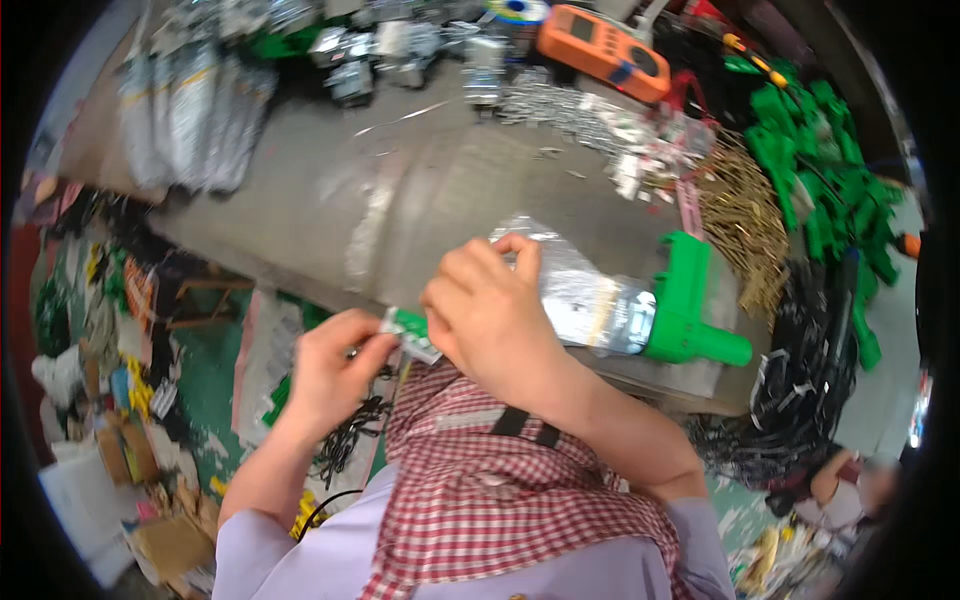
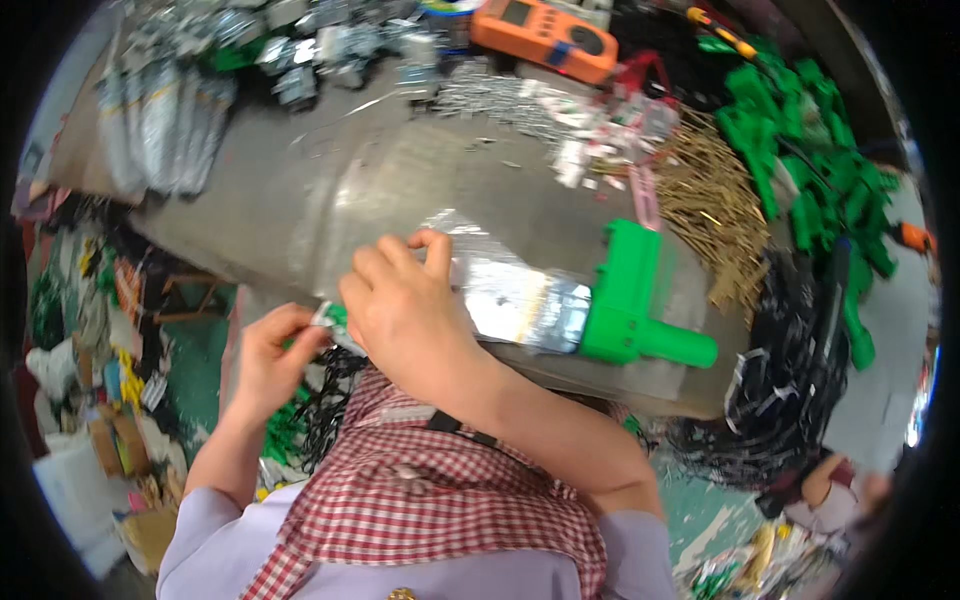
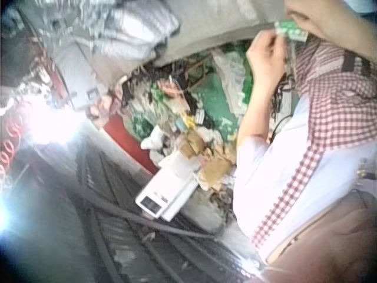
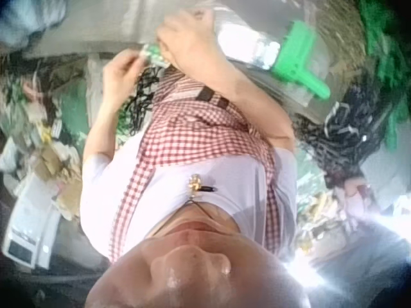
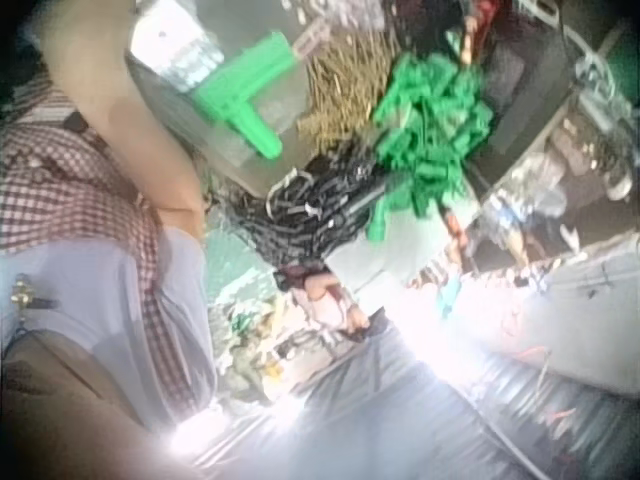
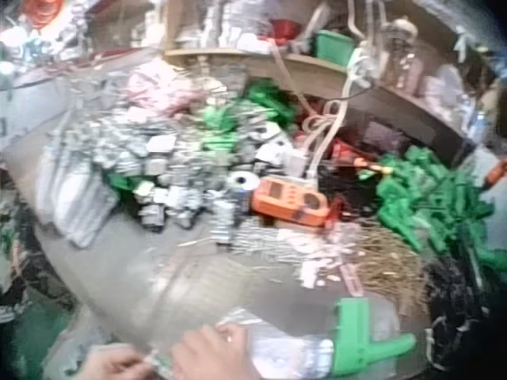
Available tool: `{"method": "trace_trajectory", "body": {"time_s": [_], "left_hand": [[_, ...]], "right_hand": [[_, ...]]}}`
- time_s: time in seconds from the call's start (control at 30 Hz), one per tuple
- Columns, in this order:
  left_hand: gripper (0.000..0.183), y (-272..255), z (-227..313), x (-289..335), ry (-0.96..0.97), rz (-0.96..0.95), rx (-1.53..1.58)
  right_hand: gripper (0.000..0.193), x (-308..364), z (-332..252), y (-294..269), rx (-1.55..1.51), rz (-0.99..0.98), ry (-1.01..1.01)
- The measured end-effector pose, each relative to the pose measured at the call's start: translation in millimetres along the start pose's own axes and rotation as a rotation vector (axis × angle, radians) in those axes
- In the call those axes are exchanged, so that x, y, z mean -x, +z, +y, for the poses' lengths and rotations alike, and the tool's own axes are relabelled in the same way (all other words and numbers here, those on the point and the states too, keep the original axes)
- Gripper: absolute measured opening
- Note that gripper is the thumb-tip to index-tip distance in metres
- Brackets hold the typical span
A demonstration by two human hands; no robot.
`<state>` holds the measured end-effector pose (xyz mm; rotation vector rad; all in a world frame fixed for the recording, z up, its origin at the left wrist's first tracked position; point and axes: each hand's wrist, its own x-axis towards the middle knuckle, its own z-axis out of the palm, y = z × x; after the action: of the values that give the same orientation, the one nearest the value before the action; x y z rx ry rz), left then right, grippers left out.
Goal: Assembling an electronic tool by placing components into a green plastic housing and using an electric screwdriver.
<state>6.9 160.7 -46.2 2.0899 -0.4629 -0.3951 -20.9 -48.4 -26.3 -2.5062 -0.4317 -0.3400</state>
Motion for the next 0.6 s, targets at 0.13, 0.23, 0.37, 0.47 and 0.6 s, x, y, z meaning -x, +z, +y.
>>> {"method": "trace_trajectory", "body": {"time_s": [0.13,0.23,0.37,0.47,0.6], "left_hand": [[0.004,-33,-4,-10,0.125,0.231,-0.166],[0.008,-1,44,-41,0.364,0.162,-0.233],[0.056,49,89,-75,0.683,-0.225,-0.412],[0.058,64,99,-93,0.706,-0.375,-0.407],[0.047,63,111,-92,0.599,-0.56,-0.326]], "right_hand": [[0.012,28,50,-64,0.176,0.464,0.28],[0.01,77,81,-104,0.187,0.553,0.58],[0.008,104,89,-107,0.455,0.509,0.667],[0.008,104,84,-111,0.386,0.467,0.668],[0.011,107,85,-136,0.055,0.381,0.549]]}}
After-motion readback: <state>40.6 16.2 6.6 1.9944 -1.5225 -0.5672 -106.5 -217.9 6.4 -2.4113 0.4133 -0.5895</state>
